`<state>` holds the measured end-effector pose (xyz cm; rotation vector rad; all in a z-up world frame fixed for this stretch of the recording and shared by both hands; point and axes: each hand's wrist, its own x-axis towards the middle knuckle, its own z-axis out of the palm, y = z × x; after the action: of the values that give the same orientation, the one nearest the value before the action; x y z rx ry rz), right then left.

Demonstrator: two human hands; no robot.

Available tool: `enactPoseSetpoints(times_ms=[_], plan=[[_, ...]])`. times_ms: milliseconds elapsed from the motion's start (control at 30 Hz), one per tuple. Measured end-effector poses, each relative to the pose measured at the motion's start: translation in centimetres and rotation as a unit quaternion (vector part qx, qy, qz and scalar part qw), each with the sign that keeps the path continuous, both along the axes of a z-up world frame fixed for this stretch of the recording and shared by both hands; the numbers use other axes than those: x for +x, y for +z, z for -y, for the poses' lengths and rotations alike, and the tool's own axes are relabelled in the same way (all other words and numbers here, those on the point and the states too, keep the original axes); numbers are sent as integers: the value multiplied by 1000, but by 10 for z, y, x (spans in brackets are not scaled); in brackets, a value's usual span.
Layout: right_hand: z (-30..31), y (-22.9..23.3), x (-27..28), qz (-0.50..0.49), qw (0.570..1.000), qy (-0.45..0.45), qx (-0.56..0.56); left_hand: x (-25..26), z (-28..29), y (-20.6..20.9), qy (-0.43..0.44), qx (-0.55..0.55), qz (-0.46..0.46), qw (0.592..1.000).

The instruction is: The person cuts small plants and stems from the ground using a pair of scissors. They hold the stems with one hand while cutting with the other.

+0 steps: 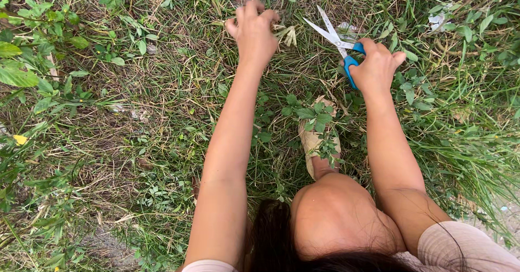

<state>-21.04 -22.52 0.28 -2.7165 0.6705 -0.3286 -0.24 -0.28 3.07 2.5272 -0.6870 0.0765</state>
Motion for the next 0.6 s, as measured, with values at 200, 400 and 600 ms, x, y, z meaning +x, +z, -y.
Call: enactPoseSetpoints(times_ms=[200, 400, 600], plan=[[-7, -20, 0, -18, 1000, 3, -20, 2, 55, -38, -66, 42, 86, 993], [-11, -25, 3, -18, 1000, 4, -16, 4, 86, -62, -92, 152, 145, 973], [-23, -12, 17, 29, 999, 12, 22, 16, 82, -67, -75, 125, 148, 978]])
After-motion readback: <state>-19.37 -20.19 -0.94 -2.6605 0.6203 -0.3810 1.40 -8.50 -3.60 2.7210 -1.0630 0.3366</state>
